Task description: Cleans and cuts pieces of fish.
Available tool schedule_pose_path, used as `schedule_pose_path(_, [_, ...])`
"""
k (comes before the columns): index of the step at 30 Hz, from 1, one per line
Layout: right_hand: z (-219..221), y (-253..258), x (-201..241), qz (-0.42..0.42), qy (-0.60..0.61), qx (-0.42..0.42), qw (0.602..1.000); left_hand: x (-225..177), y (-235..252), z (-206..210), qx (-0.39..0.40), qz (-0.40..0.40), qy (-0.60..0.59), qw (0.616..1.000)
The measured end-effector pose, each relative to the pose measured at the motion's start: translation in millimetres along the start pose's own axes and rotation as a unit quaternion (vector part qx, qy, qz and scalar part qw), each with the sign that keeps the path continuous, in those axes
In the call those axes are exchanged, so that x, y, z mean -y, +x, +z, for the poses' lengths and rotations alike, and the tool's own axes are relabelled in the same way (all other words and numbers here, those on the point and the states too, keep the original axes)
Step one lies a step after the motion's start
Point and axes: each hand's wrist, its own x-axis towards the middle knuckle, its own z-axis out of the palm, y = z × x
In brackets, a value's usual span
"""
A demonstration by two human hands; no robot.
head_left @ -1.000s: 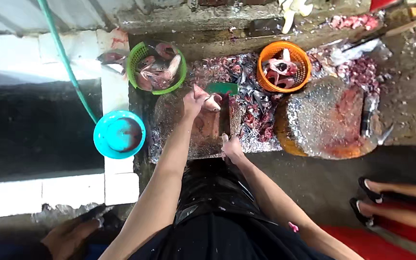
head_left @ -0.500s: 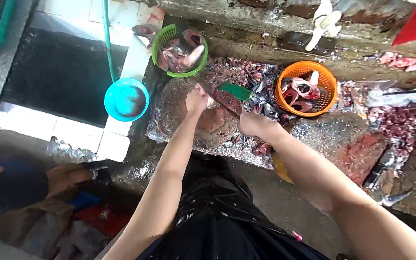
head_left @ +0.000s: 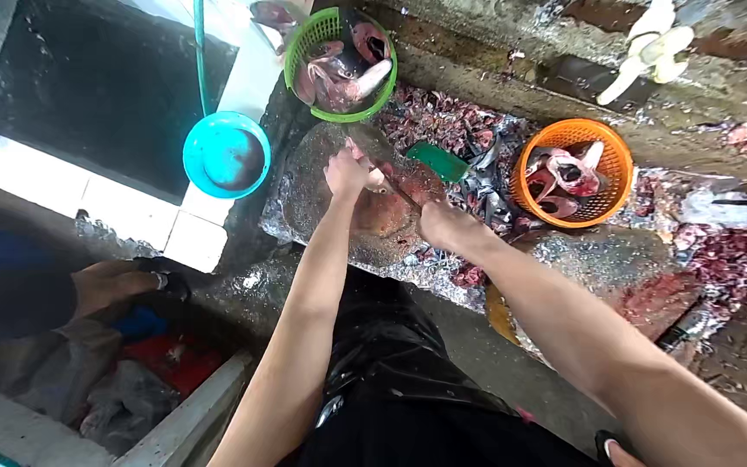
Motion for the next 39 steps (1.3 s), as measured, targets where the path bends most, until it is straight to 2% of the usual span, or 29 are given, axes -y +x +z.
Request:
schedule_pose_path(3, [20.9, 8.0, -4.6, 0.045, 0.029, -0.028, 0.998, 0.6, 9.2, -0.9, 0.003, 0.003, -0.015, 1.0])
schedule_pose_path(6, [12.1, 17.3, 14.5, 0.059, 0.012, -0.019, 0.998, -10.0, 10.6, 7.4, 0.013, 0.011, 0.001, 1.0])
schedule_pose_path(11, [32.6, 21.5, 22.2, 0.062, 0.029, -0.048, 0.997, -12.5, -1.1, 14.1, -0.022, -0.041, -0.028, 0.999])
schedule_pose_path(14, [45.9, 37.3, 13.6, 0.075, 0.146, -0.044, 0.985, -9.6, -13.4, 11.9, -0.066, -0.064, -0.091, 0.992])
schedule_pose_path(17, [68.1, 44.4, 0.8, 0.074, 0.233, -0.043, 0.969, 11.6, -41.1, 30.5, -0.126, -0.066, -0.149, 0.979])
schedule_pose_path(20, [81.3, 50.3, -12.6, 0.04, 0.269, -0.042, 0.961, 48.9, -78.9, 38.4, -0.179, -0.017, -0.193, 0.965])
schedule_pose_path(22, [92.4, 50.0, -31.3, 0.039, 0.307, -0.066, 0.949, 75.1, -103.2, 30.6, -0.17, 0.023, -0.168, 0.971])
schedule_pose_path(24, [105.4, 38.2, -51.5, 0.072, 0.335, -0.113, 0.933, 80.2, -113.3, 25.3, -0.177, 0.064, -0.133, 0.973])
schedule_pose_path(26, [119.4, 28.4, -66.2, 0.089, 0.384, -0.144, 0.908, 55.8, -119.2, 17.6, -0.167, 0.1, -0.132, 0.972])
schedule_pose_path(28, [135.0, 20.1, -74.7, 0.092, 0.403, -0.157, 0.897, 10.4, -130.1, 11.3, -0.129, 0.151, -0.169, 0.966])
schedule_pose_path(31, [154.1, 13.1, -78.4, 0.084, 0.413, -0.174, 0.89, -70.2, -144.2, 10.4, -0.043, 0.224, -0.291, 0.929])
schedule_pose_path(34, [162.7, 3.5, -73.4, 0.067, 0.419, -0.197, 0.884, -125.6, -141.7, 18.9, 0.072, 0.293, -0.288, 0.909])
schedule_pose_path(36, [165.5, -1.9, -71.6, 0.062, 0.419, -0.214, 0.88, -141.3, -134.2, 26.7, 0.097, 0.326, -0.251, 0.906])
schedule_pose_path(39, [164.3, -5.3, -68.9, 0.061, 0.416, -0.238, 0.876, -130.1, -110.4, 25.9, 0.066, 0.327, -0.213, 0.918])
